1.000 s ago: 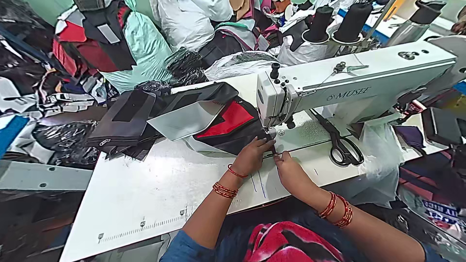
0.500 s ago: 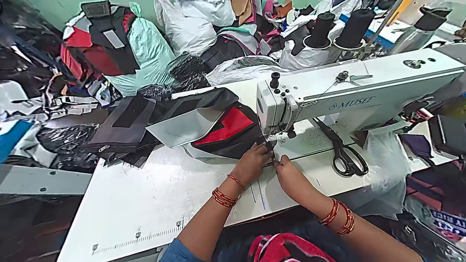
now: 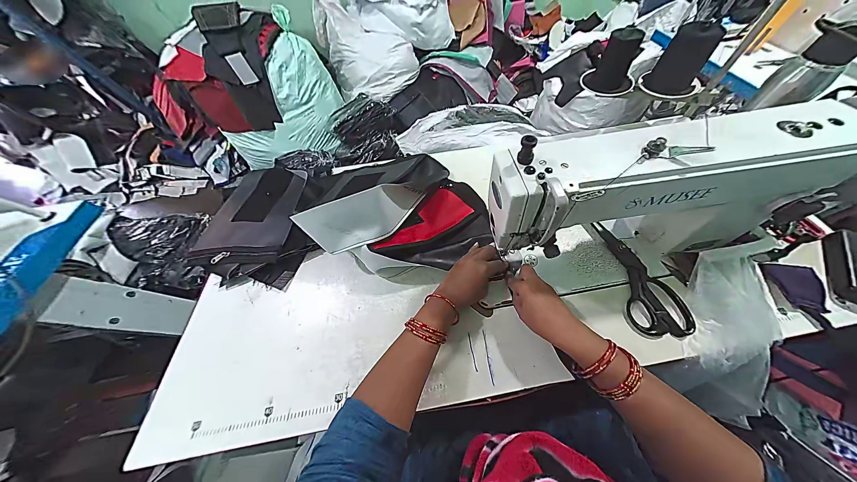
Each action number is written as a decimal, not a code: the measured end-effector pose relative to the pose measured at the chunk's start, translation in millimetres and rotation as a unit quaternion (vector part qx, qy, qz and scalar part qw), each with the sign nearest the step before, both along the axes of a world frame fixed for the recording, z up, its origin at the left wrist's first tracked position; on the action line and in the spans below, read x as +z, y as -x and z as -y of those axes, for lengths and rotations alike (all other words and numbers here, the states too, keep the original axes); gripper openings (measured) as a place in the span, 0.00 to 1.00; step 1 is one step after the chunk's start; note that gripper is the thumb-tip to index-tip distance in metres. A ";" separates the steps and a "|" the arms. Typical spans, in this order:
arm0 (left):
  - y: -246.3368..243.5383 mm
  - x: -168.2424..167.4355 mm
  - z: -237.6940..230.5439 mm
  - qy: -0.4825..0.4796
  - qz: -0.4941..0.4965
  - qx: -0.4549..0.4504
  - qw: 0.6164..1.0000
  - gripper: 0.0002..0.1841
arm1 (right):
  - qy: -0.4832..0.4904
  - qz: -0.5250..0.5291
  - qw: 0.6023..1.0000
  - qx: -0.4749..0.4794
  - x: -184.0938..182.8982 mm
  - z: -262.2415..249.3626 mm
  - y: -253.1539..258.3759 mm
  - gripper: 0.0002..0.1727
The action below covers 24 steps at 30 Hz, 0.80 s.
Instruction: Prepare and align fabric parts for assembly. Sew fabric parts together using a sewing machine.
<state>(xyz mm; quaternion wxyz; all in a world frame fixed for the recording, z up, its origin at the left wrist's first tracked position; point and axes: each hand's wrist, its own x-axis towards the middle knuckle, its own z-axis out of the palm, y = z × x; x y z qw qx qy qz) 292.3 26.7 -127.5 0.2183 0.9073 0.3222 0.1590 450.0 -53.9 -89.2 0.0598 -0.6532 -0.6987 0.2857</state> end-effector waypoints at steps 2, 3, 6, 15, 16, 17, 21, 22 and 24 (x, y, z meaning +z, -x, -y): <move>-0.6 0.3 -0.7 0.017 -0.010 0.006 1.000 0.21 | 0.006 0.009 1.000 -0.003 1.4 -2.4 1.2 0.20; -0.6 1.3 -1.1 0.027 -0.022 0.008 0.999 0.21 | 0.005 0.015 1.000 -0.005 0.7 -3.2 2.0 0.20; 0.1 -1.9 -0.1 0.016 -0.014 0.011 1.000 0.21 | 0.002 0.019 1.000 -0.013 -2.0 -3.2 3.7 0.20; 1.8 -6.1 2.4 -0.023 0.020 0.010 0.999 0.19 | -0.025 0.051 0.998 -0.025 -9.1 5.4 9.6 0.22; 1.8 -6.5 2.3 -0.023 0.019 0.013 0.999 0.19 | -0.021 0.052 0.998 -0.025 -9.1 3.9 9.5 0.22; 1.6 -6.7 2.2 -0.023 0.016 0.016 0.999 0.19 | -0.020 0.050 0.998 -0.024 -8.9 2.2 9.2 0.21; 0.3 -4.0 3.4 -0.026 0.014 0.028 0.999 0.18 | -0.010 0.045 0.999 -0.018 -5.8 -2.4 8.6 0.21; -0.9 -3.9 4.5 -0.026 0.014 0.031 0.999 0.17 | -0.007 0.046 0.999 -0.018 -5.6 -2.7 7.6 0.21; 0.0 -8.4 6.1 -0.057 0.026 0.041 0.997 0.14 | -0.014 0.034 0.999 -0.019 -7.1 -2.2 6.3 0.22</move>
